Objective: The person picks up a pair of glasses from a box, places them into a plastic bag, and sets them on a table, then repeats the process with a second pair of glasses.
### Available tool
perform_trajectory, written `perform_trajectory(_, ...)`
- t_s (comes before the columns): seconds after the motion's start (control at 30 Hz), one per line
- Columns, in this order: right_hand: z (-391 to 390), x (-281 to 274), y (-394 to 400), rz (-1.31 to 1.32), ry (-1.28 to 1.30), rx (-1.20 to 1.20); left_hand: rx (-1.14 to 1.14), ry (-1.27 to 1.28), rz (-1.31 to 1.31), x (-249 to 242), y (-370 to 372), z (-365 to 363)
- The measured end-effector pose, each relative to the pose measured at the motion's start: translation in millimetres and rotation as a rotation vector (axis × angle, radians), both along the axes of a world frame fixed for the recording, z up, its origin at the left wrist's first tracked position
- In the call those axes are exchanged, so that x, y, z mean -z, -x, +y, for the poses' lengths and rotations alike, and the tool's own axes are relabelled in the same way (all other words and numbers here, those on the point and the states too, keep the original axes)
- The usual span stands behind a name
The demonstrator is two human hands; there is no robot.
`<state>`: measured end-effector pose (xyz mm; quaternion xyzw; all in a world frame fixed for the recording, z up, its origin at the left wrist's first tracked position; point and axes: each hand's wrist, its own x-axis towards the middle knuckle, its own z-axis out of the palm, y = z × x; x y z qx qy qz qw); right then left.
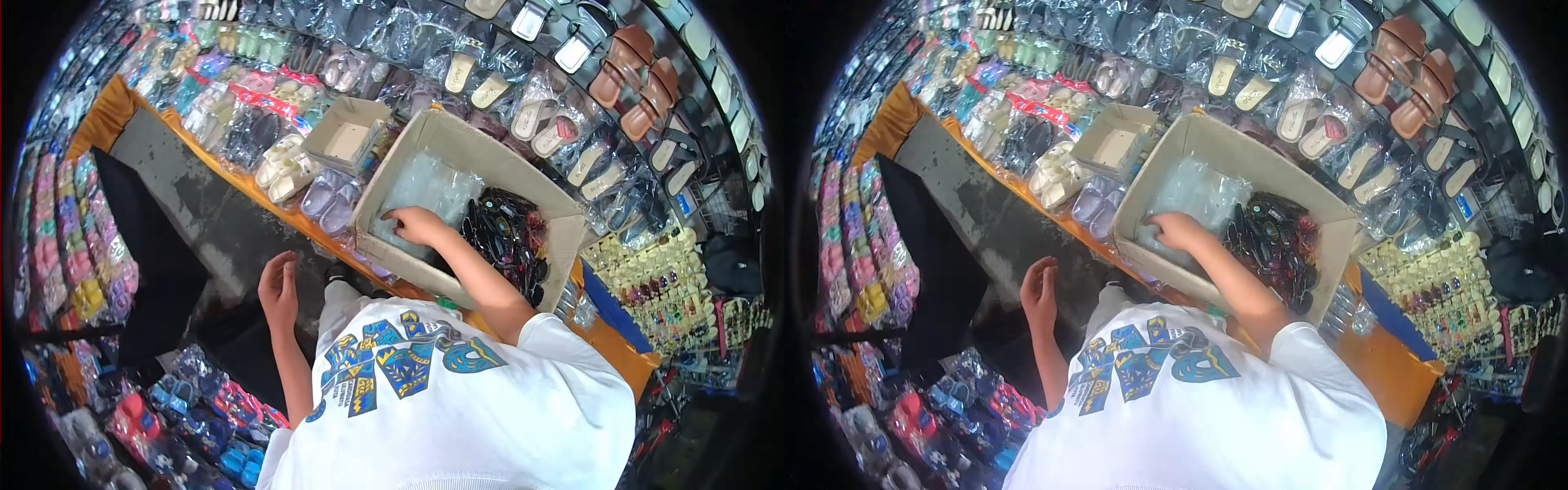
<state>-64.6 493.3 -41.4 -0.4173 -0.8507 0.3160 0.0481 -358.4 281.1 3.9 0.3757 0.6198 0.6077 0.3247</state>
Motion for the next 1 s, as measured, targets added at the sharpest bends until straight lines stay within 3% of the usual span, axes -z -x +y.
perform_trajectory(0.07,1.4,-4.2,11.3,-0.207,0.037,-0.084,0.060,-0.008,-0.023,0.3,15.8,23.8)
perform_trajectory(0.2,6.8,10.9,19.4,-0.367,0.010,-0.019,0.193,-0.007,0.042,-10.1,38.5,80.6)
perform_trajectory(0.37,0.1,-21.6,20.2,-0.317,0.075,0.236,0.381,-0.013,0.137,-22.4,59.9,151.8)
perform_trajectory(0.43,-6.2,-31.7,14.2,-0.162,-0.055,0.394,0.448,-0.045,0.185,-30.9,59.5,176.3)
perform_trajectory(0.6,-34.5,-68.8,-1.4,0.131,-0.039,0.758,0.653,-0.116,0.195,-36.5,47.5,227.9)
perform_trajectory(0.67,-49.3,-76.3,-7.2,0.429,-0.003,1.007,0.715,-0.228,0.306,-58.9,31.0,239.1)
perform_trajectory(0.73,-62.2,-79.0,-15.6,0.549,0.009,1.062,0.831,-0.238,0.284,-63.5,18.4,251.8)
perform_trajectory(0.8,-74.9,-92.3,-18.2,0.697,0.057,1.110,1.012,-0.391,0.443,-77.4,-0.1,258.9)
perform_trajectory(1.0,-106.5,-152.2,-2.8,0.736,0.085,1.157,1.347,-0.554,0.673,-103.9,-57.0,263.7)
